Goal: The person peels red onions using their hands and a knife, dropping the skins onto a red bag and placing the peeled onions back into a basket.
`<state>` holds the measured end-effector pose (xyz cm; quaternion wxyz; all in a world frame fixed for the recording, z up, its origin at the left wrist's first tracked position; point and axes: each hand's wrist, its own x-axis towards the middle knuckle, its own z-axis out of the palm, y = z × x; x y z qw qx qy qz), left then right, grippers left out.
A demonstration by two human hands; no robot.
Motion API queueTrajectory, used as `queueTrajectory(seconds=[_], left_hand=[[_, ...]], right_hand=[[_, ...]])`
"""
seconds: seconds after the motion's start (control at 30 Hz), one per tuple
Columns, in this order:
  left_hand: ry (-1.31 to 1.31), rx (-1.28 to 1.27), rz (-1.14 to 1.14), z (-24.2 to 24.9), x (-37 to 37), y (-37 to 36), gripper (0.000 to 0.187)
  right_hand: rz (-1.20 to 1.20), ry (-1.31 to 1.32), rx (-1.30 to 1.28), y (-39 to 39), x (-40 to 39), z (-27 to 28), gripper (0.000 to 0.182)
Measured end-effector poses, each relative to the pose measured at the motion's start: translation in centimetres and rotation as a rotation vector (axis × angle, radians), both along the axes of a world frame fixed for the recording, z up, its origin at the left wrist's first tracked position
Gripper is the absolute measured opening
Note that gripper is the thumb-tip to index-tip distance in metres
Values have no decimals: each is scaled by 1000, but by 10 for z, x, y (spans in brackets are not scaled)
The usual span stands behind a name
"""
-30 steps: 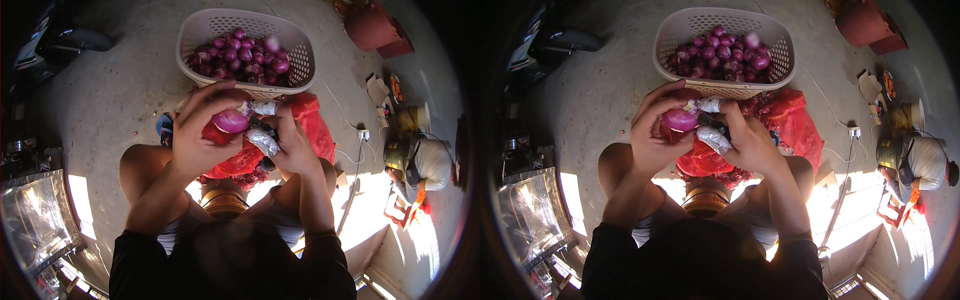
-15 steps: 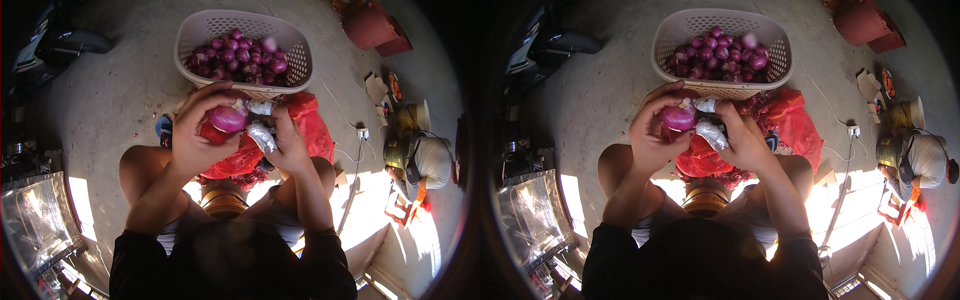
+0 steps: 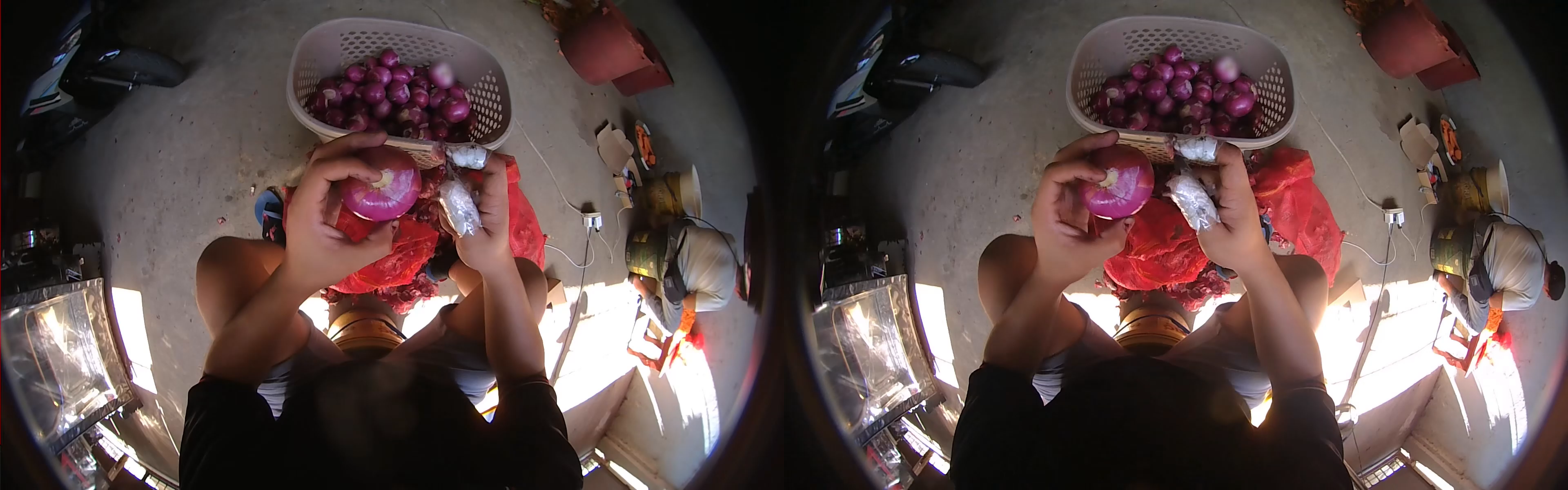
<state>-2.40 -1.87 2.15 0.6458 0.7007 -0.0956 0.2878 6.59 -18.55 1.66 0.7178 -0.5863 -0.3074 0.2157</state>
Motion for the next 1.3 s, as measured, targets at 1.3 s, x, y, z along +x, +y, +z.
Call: queueTrajectory(seconds=[1.3], left_hand=[[-41, -224, -2, -8, 4, -1, 52]], right_hand=[[43, -440, -154, 3, -8, -8, 55]])
